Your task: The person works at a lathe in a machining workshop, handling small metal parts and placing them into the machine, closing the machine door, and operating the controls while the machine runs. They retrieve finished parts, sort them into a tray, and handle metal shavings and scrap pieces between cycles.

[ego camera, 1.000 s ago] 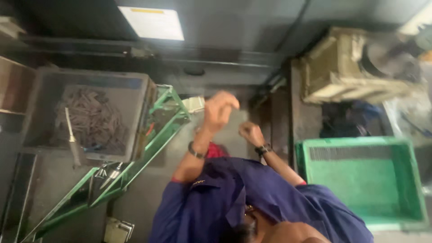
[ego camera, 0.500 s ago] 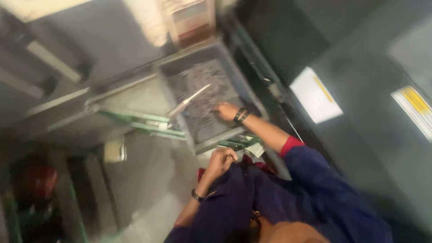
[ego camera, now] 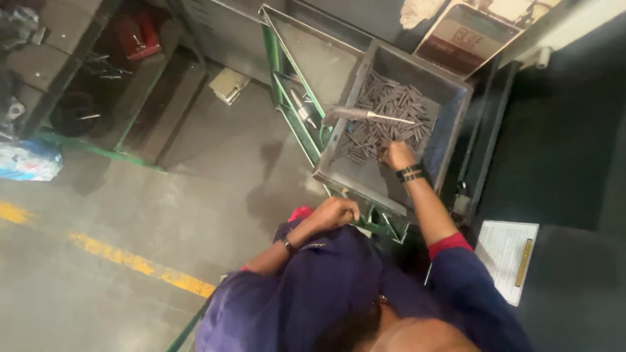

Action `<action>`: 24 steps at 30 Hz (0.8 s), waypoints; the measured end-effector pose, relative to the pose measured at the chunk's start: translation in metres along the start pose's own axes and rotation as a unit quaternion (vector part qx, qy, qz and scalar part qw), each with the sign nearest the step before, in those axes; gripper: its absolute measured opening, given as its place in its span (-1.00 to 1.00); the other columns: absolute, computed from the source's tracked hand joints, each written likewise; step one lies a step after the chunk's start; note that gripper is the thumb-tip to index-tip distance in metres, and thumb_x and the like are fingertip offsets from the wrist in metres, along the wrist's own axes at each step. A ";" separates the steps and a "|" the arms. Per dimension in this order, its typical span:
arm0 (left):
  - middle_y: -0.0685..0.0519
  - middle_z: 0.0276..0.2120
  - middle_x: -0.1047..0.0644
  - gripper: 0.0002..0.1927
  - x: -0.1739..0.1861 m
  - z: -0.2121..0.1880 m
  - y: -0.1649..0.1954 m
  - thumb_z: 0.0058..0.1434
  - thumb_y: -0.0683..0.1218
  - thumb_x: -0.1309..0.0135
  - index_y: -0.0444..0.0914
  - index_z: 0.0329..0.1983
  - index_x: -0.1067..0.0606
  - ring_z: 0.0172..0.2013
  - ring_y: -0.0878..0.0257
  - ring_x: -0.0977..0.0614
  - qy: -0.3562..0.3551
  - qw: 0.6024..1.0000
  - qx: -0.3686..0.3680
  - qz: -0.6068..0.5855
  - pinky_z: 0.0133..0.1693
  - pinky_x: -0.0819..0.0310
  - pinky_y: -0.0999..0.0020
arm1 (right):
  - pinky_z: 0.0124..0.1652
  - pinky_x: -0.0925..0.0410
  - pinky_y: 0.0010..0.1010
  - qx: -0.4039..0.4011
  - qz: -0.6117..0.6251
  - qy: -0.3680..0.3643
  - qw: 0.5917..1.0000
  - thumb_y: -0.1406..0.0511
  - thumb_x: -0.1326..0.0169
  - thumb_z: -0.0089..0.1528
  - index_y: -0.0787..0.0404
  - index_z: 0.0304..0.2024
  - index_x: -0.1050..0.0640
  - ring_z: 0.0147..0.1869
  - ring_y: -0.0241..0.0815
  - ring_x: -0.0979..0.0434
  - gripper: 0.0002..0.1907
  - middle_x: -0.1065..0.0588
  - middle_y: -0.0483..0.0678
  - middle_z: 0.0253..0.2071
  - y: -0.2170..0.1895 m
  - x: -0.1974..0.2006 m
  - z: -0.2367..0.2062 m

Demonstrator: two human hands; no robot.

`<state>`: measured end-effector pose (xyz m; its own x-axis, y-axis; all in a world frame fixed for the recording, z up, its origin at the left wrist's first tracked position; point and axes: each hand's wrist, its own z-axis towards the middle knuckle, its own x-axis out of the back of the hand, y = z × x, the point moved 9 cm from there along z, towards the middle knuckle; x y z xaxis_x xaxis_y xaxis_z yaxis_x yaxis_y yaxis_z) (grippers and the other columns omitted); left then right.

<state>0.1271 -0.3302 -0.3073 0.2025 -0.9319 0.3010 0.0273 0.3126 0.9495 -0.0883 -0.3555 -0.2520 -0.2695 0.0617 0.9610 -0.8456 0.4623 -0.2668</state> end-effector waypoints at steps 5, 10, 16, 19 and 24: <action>-0.07 -0.42 -0.63 -0.81 -0.034 0.036 0.019 0.11 -0.24 -0.05 -0.18 -0.28 -0.63 -0.34 0.00 -0.68 -0.073 0.995 -0.036 0.062 -0.24 -0.54 0.14 | -0.21 -0.46 -0.05 0.070 0.094 0.091 0.989 0.27 -0.29 -0.04 0.19 -0.29 -0.63 -0.19 0.18 -0.61 -0.73 -0.60 0.14 -0.25 -0.002 0.017 -0.019; -0.07 -0.34 -0.66 -0.82 -0.054 0.048 0.041 0.09 -0.25 -0.05 -0.20 -0.29 -0.61 -0.30 -0.02 -0.69 -0.096 0.988 -0.124 0.013 -0.18 -0.56 0.15 | -0.22 -0.47 -0.07 0.029 0.042 0.037 0.998 0.27 -0.29 0.05 0.18 -0.28 -0.60 -0.23 0.16 -0.61 -0.78 -0.58 0.15 -0.33 -0.003 -0.002 -0.021; 0.02 -0.23 -0.70 -0.75 -0.029 0.061 0.001 0.36 -0.17 0.03 -0.24 0.02 -0.58 -0.36 0.24 -0.70 0.036 0.983 0.131 -0.126 -0.26 -0.66 0.35 | -0.19 -0.50 -0.33 -0.068 0.468 0.158 0.867 0.43 -0.27 0.15 0.25 -0.22 -0.56 -0.20 -0.17 -0.62 -0.83 -0.62 0.08 -0.26 0.029 0.019 -0.069; 0.06 -0.07 -0.64 -0.57 -0.016 0.079 0.004 0.33 -0.15 0.01 -0.25 0.27 -0.37 -0.34 0.32 -0.68 0.079 0.962 0.119 -0.234 -0.32 -0.68 0.38 | -0.14 -0.54 -0.38 -0.061 0.624 0.216 0.749 0.52 -0.15 0.20 0.30 -0.20 -0.51 -0.07 -0.26 -0.66 -0.85 -0.64 0.02 -0.09 0.045 0.030 -0.128; -0.11 -0.09 -0.65 -0.64 -0.070 0.107 0.031 0.37 -0.15 -0.09 -0.43 0.17 -0.51 -0.26 0.27 -0.72 -0.062 0.938 0.088 -0.330 -0.23 -0.70 0.34 | -0.22 -0.54 -0.37 -0.158 0.623 0.366 0.673 0.51 -0.15 0.24 0.38 -0.06 -0.58 -0.22 -0.20 -0.65 -0.79 -0.64 0.10 -0.19 0.074 0.021 -0.234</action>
<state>0.0096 -0.2755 -0.2897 0.0824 -0.9293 -0.3600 -0.0582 -0.3651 0.9292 -0.0489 -0.1132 -0.2350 -0.2813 0.9417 -0.1846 -0.0022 -0.1930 -0.9812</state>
